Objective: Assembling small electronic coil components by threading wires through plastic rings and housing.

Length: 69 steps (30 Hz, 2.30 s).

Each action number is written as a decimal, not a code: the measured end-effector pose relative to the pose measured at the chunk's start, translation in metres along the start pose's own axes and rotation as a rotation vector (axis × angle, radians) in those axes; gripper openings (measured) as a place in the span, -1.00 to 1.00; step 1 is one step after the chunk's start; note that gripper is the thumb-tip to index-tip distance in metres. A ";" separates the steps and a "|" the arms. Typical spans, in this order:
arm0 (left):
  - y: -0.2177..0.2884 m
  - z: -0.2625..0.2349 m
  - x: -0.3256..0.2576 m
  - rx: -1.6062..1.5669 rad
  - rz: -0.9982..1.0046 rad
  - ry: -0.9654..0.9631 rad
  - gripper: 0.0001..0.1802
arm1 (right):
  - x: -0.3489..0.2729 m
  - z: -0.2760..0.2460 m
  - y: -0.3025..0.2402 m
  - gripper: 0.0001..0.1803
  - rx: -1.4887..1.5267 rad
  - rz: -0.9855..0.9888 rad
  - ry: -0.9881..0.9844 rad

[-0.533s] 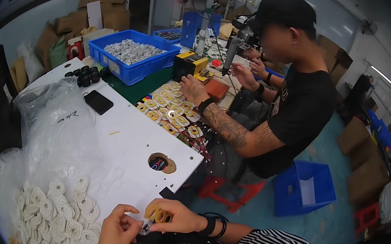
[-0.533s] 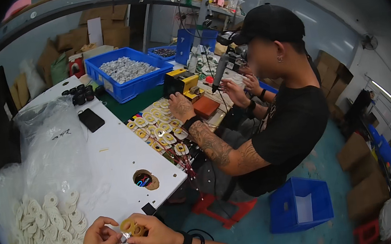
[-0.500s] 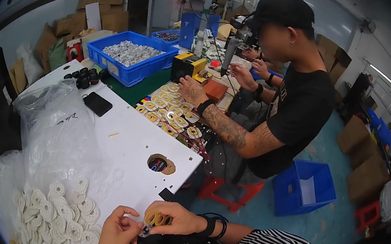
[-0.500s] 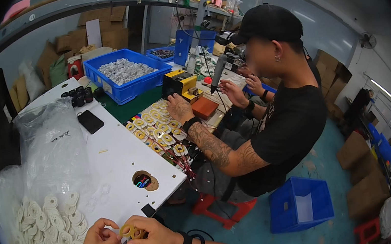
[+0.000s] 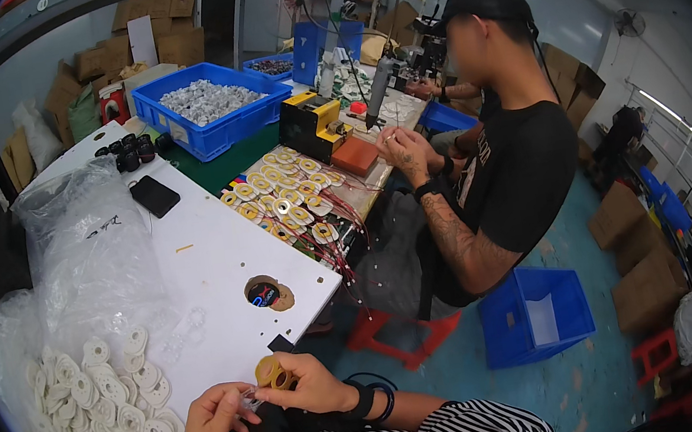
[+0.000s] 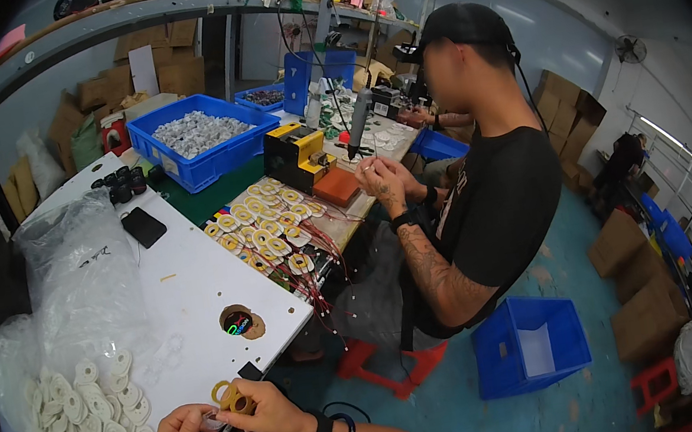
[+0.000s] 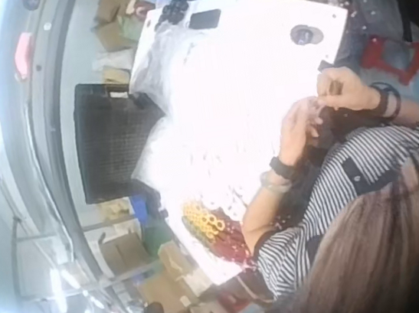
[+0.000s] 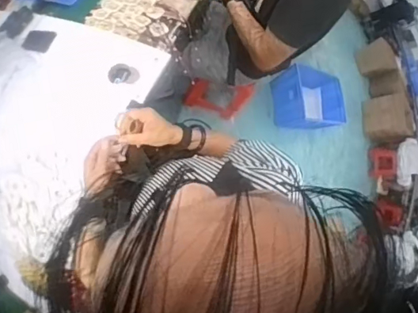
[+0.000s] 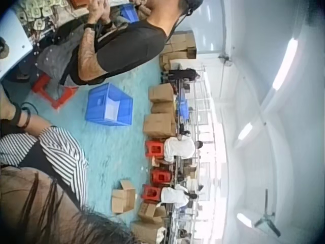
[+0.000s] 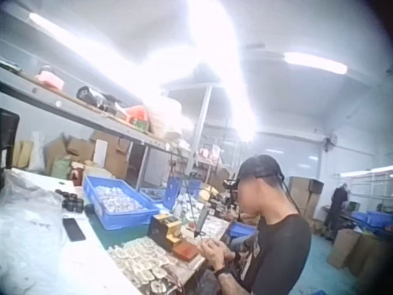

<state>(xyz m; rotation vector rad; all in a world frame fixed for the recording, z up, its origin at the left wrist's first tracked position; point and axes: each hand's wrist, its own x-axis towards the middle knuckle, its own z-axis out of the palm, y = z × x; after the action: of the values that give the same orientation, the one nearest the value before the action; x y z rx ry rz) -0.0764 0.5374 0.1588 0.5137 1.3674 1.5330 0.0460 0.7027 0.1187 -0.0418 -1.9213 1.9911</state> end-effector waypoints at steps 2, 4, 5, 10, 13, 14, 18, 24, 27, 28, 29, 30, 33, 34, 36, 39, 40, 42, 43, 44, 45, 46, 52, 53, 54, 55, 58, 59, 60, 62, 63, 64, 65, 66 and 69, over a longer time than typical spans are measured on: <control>-0.002 -0.002 0.000 0.069 0.045 -0.040 -0.71 | -0.001 -0.002 0.004 -0.83 0.080 0.088 0.025; -0.005 0.000 -0.006 0.136 0.082 -0.070 -0.70 | -0.006 -0.002 0.006 -0.79 0.177 0.075 0.033; -0.004 0.004 -0.007 0.113 0.077 -0.046 -0.72 | -0.007 0.001 0.003 -0.80 0.184 0.047 0.072; 0.002 -0.008 -0.005 0.162 -0.018 0.100 -0.74 | 0.004 -0.008 0.001 -0.75 -0.016 0.153 -0.040; 0.004 -0.006 -0.002 0.225 -0.012 0.107 -0.73 | -0.003 -0.020 -0.021 -0.71 -0.186 0.145 -0.039; 0.004 -0.005 -0.003 0.217 -0.032 0.149 -0.73 | -0.005 -0.019 -0.028 -0.68 -0.279 0.151 -0.053; -0.004 -0.010 -0.001 0.210 -0.052 0.113 -0.70 | -0.001 -0.009 -0.023 -0.68 -0.262 0.287 -0.159; -0.013 -0.014 -0.003 0.176 -0.067 0.061 -0.66 | 0.001 0.000 -0.015 -0.74 -0.312 0.230 -0.192; -0.012 -0.012 -0.005 0.071 -0.081 0.036 -0.64 | 0.001 0.000 -0.014 -0.76 -0.362 0.232 -0.206; -0.013 -0.012 -0.005 -0.006 -0.080 0.022 -0.63 | 0.001 0.000 -0.012 -0.76 -0.382 0.230 -0.210; -0.013 -0.012 -0.005 -0.008 -0.082 0.022 -0.63 | 0.000 0.000 -0.011 -0.76 -0.404 0.229 -0.215; -0.014 -0.012 -0.005 -0.031 -0.077 0.011 -0.62 | 0.000 0.001 -0.011 -0.76 -0.403 0.232 -0.218; -0.015 -0.010 -0.006 -0.091 -0.077 0.006 -0.62 | 0.000 0.002 -0.010 -0.76 -0.423 0.208 -0.221; -0.015 -0.009 -0.006 -0.124 -0.081 0.011 -0.62 | 0.000 0.002 -0.010 -0.76 -0.427 0.204 -0.215; -0.018 -0.008 -0.006 -0.156 -0.082 0.016 -0.62 | 0.000 0.002 -0.010 -0.76 -0.433 0.202 -0.210; -0.020 -0.008 -0.006 -0.213 -0.089 0.019 -0.62 | 0.001 0.002 -0.010 -0.76 -0.442 0.216 -0.218; -0.021 -0.009 -0.006 -0.239 -0.095 0.018 -0.62 | 0.002 0.002 -0.011 -0.76 -0.451 0.227 -0.227; -0.020 -0.008 -0.007 -0.221 -0.079 0.030 -0.63 | 0.003 0.003 -0.010 -0.76 -0.461 0.242 -0.236; -0.020 -0.008 -0.007 -0.199 -0.062 0.042 -0.64 | 0.004 0.003 -0.009 -0.77 -0.452 0.265 -0.232; -0.020 -0.008 -0.008 -0.202 -0.064 0.044 -0.64 | 0.005 0.004 -0.008 -0.78 -0.443 0.287 -0.229; -0.019 -0.007 -0.008 -0.142 -0.063 0.075 -0.66 | 0.004 0.005 -0.004 -0.78 -0.441 0.288 -0.232; -0.019 -0.007 -0.009 -0.081 -0.063 0.108 -0.68 | 0.003 0.006 0.004 -0.80 -0.350 0.218 -0.160; -0.025 -0.003 -0.017 0.189 0.117 0.192 -0.77 | -0.001 0.009 0.000 -0.78 -0.110 0.246 -0.093; -0.024 -0.004 -0.018 0.254 0.142 0.195 -0.78 | -0.001 0.011 0.001 -0.78 -0.109 0.225 -0.091; -0.023 -0.004 -0.020 0.259 0.141 0.222 -0.78 | -0.003 0.012 0.002 -0.79 -0.111 0.208 -0.084; -0.021 -0.005 -0.022 0.347 0.189 0.210 -0.78 | -0.003 0.016 0.001 -0.79 -0.094 0.214 -0.077; -0.014 -0.013 -0.033 0.487 0.268 0.199 -0.75 | 0.004 0.020 0.000 -0.80 -0.126 0.174 -0.148; -0.007 -0.018 -0.042 0.731 0.328 0.288 -0.70 | 0.005 0.021 0.001 -0.80 -0.118 0.171 -0.156; 0.000 -0.024 -0.049 0.976 0.388 0.373 -0.64 | 0.005 0.022 0.002 -0.81 -0.140 0.168 -0.170; 0.008 -0.049 -0.065 1.380 0.400 0.540 -0.52 | 0.003 0.021 0.003 -0.81 -0.161 0.167 -0.180; 0.011 -0.060 -0.073 1.461 0.394 0.588 -0.50 | 0.004 0.021 0.005 -0.81 -0.156 0.171 -0.183; 0.012 -0.067 -0.079 1.543 0.386 0.637 -0.47 | 0.005 0.021 0.005 -0.82 -0.151 0.175 -0.185; 0.011 -0.070 -0.081 1.546 0.390 0.636 -0.47 | 0.006 0.021 0.006 -0.82 -0.150 0.172 -0.183; 0.008 -0.073 -0.084 1.561 0.331 0.624 -0.44 | 0.007 0.022 0.006 -0.82 -0.137 0.179 -0.186; 0.002 -0.080 -0.086 1.629 0.313 0.587 -0.42 | 0.009 0.027 0.005 -0.82 -0.126 0.182 -0.193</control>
<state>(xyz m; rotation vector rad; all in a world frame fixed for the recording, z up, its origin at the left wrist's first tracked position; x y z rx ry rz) -0.1058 0.4240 0.1626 1.3131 2.9804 0.4027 0.0291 0.6795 0.1178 -0.0615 -2.2359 2.0517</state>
